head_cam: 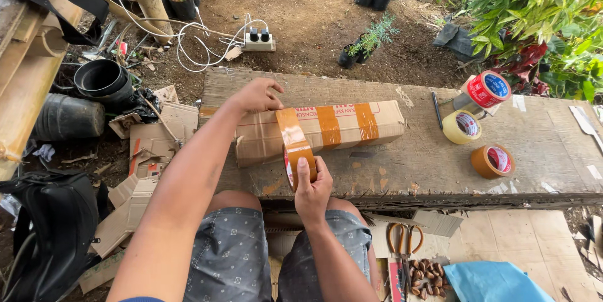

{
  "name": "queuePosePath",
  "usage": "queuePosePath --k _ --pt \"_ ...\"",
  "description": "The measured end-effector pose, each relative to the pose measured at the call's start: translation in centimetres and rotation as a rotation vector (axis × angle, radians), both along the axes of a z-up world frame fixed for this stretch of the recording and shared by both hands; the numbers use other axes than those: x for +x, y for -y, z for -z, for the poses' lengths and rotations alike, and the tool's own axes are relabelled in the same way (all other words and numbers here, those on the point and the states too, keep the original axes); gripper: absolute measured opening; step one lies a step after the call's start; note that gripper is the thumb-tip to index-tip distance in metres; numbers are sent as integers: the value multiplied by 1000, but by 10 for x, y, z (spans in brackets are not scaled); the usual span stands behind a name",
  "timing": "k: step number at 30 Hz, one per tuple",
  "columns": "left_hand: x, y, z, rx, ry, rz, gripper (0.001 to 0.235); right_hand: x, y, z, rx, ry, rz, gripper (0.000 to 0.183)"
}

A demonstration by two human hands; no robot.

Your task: The person sits at a wooden workbench outdoors and repeatedly applies brown packing tape to seal a long cardboard box. They use a roll of tape and scissors to cut the tape, then cut a small piece of cardboard and place it inside the box before adding more tape.

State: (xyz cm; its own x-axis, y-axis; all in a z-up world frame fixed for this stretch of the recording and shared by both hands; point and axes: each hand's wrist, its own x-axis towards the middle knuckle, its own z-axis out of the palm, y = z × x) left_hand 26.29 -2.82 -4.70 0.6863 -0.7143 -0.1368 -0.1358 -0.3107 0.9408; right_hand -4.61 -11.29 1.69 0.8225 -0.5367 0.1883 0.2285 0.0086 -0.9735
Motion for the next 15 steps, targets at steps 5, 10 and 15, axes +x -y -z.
queuePosePath --k 5,10,15 --pt "8 11 10 47 -172 -219 33 -2 0 7 -54 46 10 28" --pt "-8 2 -31 318 -232 -77 44 -5 2 12 -50 17 9 29" --pt "-19 -2 -57 28 -443 -66 44 -5 1 15 -51 1 -1 30"
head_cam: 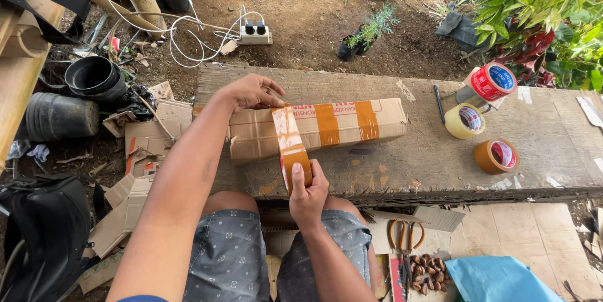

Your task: The person sits at a wooden workbench outdoors and repeatedly applies brown packing tape to seal a long cardboard box. They use a roll of tape and scissors to cut the tape, then cut a small piece of cardboard and place it inside the box before adding more tape.

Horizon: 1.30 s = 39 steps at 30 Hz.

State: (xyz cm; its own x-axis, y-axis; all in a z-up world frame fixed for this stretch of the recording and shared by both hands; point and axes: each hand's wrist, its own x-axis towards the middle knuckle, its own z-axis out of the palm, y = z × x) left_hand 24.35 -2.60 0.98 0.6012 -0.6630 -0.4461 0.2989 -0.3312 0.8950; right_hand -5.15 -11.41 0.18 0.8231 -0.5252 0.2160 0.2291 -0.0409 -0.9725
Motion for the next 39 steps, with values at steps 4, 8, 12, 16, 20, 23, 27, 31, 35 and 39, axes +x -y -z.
queuePosePath --k 4,8,12,16,20,23,27,31,35,39 --pt "-1 2 3 37 198 90 23 3 0 -2 5 0 -6 30" --pt "-5 0 9 111 419 135 17 3 1 -5 20 6 -4 29" --pt "-24 2 2 345 817 64 24 1 -2 -11 -26 14 46 31" --pt "-66 -7 -3 224 1261 79 27 5 -1 -19 -7 -18 46 30" --pt "-96 -37 -12 126 1250 277 66 7 3 -23 143 -80 -48 30" --pt "-105 -45 -27 99 1385 415 112 8 3 -22 84 -68 -36 32" --pt "-119 -31 -46 547 1352 538 130 4 1 -18 95 -87 -19 36" --pt "-118 -28 -57 572 1231 541 132 0 2 -6 104 -65 -13 34" --pt "-111 -29 -61 609 1186 566 135 -3 0 6 128 -84 12 35" --pt "-102 -27 -60 611 1171 607 141 -4 1 18 133 -125 32 34"
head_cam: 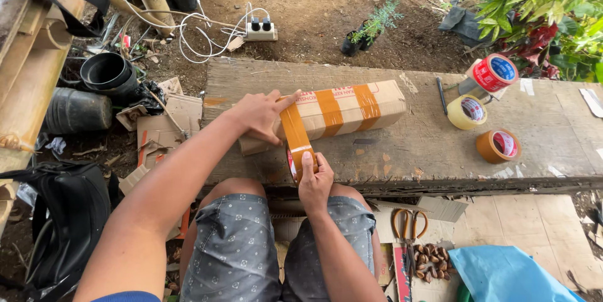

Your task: The person sits at a wooden workbench outdoors and repeatedly applies brown packing tape to seal a long cardboard box. They use a roll of tape and scissors to cut the tape, then cut a small piece of cardboard and place it inside the box before adding more tape.

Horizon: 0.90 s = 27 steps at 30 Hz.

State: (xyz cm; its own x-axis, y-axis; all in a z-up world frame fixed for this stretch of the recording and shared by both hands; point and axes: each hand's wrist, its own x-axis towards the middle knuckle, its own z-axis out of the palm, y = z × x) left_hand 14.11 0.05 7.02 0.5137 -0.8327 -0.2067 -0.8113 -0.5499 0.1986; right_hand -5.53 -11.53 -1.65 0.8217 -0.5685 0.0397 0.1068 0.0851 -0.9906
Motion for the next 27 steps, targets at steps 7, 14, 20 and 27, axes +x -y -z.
queuePosePath --k 7,14,20,27 --pt "38 4 4 14 -183 -69 137 28 -1 -7 23 -53 -11 32" --pt "122 16 35 -45 -689 -139 131 66 13 -43 2 -41 -138 31" --pt "160 1 64 -148 -771 -242 85 118 21 -56 -46 91 -200 31" --pt "148 -14 43 -379 -335 -258 84 151 29 -54 -49 42 -249 38"
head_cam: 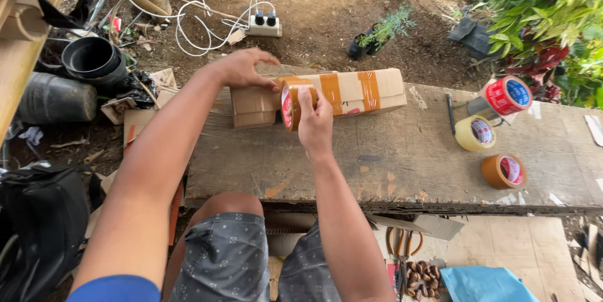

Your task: The person sits at a wooden workbench outdoors and repeatedly applies brown packing tape to seal a long cardboard box. They use a roll of tape and scissors to cut the tape, then cut a small piece of cardboard and place it inside the box before adding more tape.

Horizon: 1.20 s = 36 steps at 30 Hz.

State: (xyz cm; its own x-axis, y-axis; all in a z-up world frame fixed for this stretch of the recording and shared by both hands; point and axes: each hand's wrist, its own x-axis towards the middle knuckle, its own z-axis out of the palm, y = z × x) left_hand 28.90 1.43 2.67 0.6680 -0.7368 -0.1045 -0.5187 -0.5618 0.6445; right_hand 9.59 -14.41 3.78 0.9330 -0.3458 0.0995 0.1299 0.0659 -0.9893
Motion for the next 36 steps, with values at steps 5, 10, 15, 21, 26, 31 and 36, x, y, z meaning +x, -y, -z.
queuePosePath --k 5,10,15,21,26,31,36 --pt "-88 1 -2 204 567 -94 96 21 -1 -3 -14 103 14 37" --pt "-101 6 -5 447 552 -90 140 22 -4 0 73 169 -98 39" --pt "-89 11 -13 501 472 -98 137 11 -7 -3 -49 90 17 40" --pt "-84 16 0 477 490 -110 132 -39 -14 31 -76 -74 125 35" --pt "-81 14 -4 505 450 -89 129 -50 -22 64 52 -81 144 33" --pt "-74 16 -20 451 422 -69 125 -53 -13 73 28 -117 144 36" --pt "-86 12 -24 470 342 -18 109 -78 -19 70 54 -146 152 37"
